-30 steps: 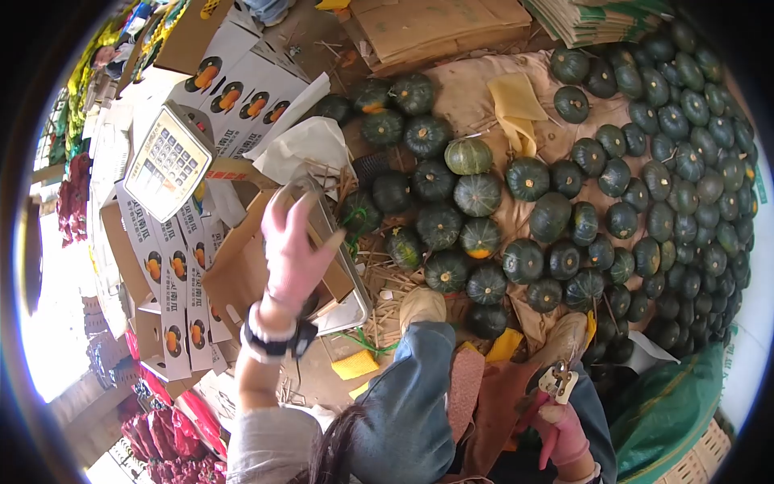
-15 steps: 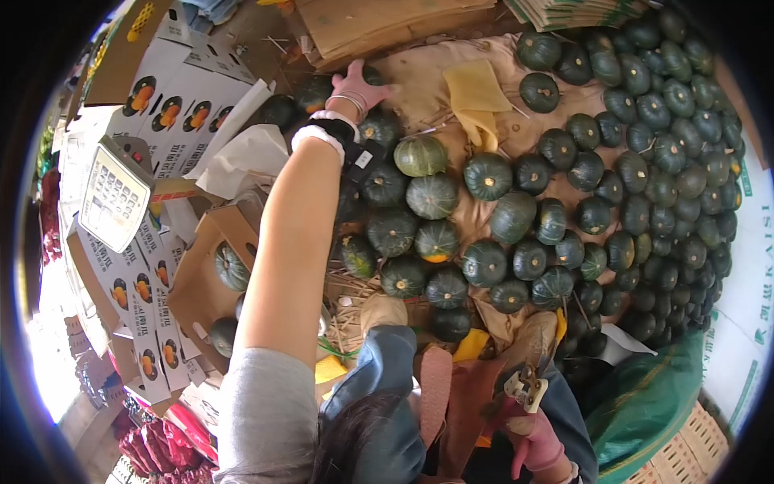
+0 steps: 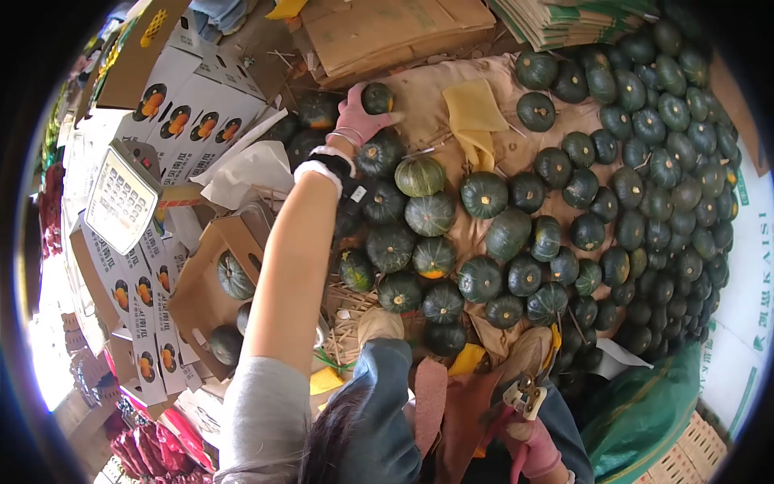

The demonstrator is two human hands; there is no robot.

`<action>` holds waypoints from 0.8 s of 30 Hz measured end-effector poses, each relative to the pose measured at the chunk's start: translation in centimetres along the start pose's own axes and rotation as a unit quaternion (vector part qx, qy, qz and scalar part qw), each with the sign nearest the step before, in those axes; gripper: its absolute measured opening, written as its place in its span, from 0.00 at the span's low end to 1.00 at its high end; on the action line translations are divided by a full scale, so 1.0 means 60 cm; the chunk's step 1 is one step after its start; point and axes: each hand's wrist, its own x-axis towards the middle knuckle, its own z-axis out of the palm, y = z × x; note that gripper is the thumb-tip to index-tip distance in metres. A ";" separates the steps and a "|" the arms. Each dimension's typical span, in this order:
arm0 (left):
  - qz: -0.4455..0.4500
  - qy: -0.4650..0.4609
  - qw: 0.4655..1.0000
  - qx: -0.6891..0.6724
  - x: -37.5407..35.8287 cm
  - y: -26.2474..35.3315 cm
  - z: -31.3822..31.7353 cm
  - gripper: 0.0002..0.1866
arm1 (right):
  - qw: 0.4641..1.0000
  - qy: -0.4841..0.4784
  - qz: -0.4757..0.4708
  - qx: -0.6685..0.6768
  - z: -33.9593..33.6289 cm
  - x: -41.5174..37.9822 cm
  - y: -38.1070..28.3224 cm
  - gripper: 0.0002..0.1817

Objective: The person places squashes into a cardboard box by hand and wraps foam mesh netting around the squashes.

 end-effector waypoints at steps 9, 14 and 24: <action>-0.096 -0.046 0.667 -0.738 0.024 -0.100 0.017 0.23 | 1.000 -0.005 -0.001 0.010 0.000 0.005 -0.005 0.21; -0.073 -0.063 0.649 -0.755 -0.027 -0.085 -0.011 0.22 | 1.000 -0.017 -0.011 0.006 0.001 0.002 0.005 0.20; 0.018 -0.058 0.702 -0.710 -0.271 -0.116 -0.213 0.31 | 0.999 -0.045 -0.019 -0.013 0.009 -0.021 0.021 0.23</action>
